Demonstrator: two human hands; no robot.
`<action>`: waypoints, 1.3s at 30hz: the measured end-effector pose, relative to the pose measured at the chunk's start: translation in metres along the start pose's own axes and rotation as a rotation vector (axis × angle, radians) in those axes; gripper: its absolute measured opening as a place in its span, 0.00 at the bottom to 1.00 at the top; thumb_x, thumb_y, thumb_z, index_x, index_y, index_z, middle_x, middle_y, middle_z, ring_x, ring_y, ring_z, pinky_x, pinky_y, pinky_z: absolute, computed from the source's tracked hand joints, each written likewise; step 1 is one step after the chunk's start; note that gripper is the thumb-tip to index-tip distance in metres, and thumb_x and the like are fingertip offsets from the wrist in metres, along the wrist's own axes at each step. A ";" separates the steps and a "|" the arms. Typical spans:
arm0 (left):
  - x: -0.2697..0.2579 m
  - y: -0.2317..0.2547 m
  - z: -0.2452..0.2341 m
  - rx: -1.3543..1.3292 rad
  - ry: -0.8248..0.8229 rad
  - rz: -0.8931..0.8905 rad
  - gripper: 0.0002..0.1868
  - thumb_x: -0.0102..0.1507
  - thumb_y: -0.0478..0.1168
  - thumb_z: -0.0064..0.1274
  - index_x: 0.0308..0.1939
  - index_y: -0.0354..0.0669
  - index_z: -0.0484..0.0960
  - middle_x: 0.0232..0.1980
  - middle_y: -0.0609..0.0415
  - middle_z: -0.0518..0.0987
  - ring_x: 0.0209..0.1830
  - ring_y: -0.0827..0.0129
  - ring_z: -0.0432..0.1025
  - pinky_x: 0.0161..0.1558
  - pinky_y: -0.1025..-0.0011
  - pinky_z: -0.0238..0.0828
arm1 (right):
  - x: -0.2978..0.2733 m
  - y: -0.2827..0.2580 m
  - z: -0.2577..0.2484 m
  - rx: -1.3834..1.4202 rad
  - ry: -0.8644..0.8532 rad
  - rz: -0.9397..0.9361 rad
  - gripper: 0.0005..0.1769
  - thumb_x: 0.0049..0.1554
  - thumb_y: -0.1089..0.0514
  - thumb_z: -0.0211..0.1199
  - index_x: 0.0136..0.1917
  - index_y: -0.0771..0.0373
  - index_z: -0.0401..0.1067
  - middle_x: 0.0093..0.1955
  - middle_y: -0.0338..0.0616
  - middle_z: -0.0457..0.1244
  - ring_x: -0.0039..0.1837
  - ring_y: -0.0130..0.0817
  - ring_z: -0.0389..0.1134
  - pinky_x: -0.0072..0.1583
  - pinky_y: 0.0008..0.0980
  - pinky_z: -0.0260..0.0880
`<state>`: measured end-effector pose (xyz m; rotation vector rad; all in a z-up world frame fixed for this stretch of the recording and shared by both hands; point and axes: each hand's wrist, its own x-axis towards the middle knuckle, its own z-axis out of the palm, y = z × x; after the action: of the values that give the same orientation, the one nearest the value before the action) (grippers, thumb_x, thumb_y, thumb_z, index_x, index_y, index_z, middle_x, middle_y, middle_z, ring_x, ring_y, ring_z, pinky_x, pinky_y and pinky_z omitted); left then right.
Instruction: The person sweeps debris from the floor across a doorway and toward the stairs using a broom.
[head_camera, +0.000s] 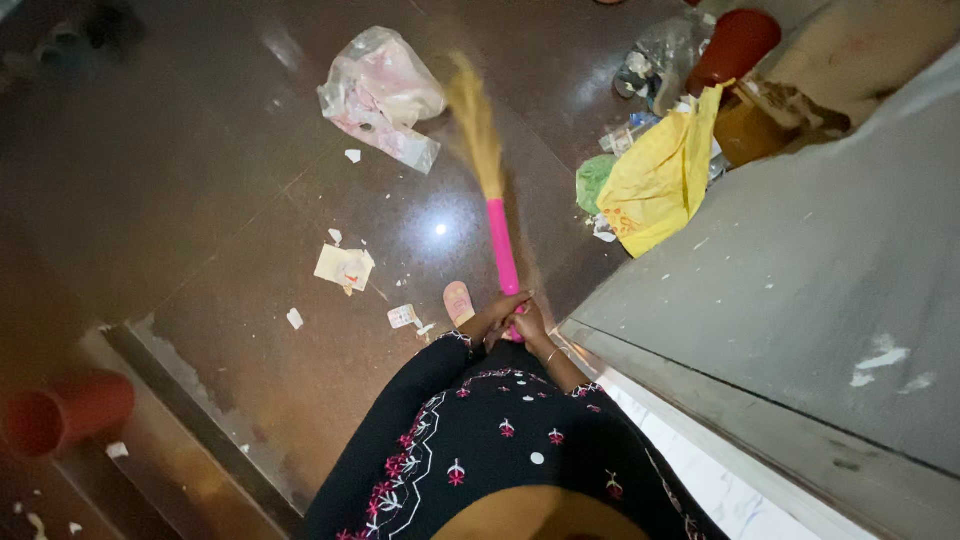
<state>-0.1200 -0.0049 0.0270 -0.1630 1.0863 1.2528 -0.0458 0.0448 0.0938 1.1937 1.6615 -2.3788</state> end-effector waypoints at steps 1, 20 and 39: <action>-0.009 0.014 0.006 0.074 0.044 -0.019 0.18 0.66 0.54 0.55 0.39 0.43 0.80 0.30 0.53 0.80 0.22 0.68 0.75 0.22 0.66 0.73 | 0.000 0.001 0.001 0.059 0.020 0.031 0.23 0.44 0.78 0.57 0.53 0.66 0.66 0.38 0.51 0.66 0.31 0.35 0.68 0.30 0.34 0.70; 0.027 -0.011 -0.011 0.365 -0.110 -0.360 0.14 0.65 0.47 0.56 0.44 0.40 0.83 0.35 0.48 0.83 0.28 0.65 0.76 0.27 0.66 0.75 | -0.003 0.024 -0.003 0.489 0.163 0.445 0.06 0.51 0.74 0.52 0.43 0.74 0.67 0.34 0.60 0.66 0.31 0.45 0.68 0.31 0.38 0.71; -0.024 0.093 -0.028 0.504 -0.160 0.074 0.21 0.66 0.55 0.56 0.26 0.45 0.78 0.20 0.56 0.72 0.11 0.76 0.59 0.13 0.75 0.50 | 0.045 -0.007 0.049 0.238 0.319 0.072 0.21 0.47 0.75 0.61 0.54 0.69 0.59 0.32 0.52 0.64 0.27 0.41 0.68 0.27 0.37 0.68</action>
<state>-0.2100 -0.0044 0.0708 0.3571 1.2404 1.0009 -0.1091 0.0267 0.0806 1.7189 1.3960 -2.5021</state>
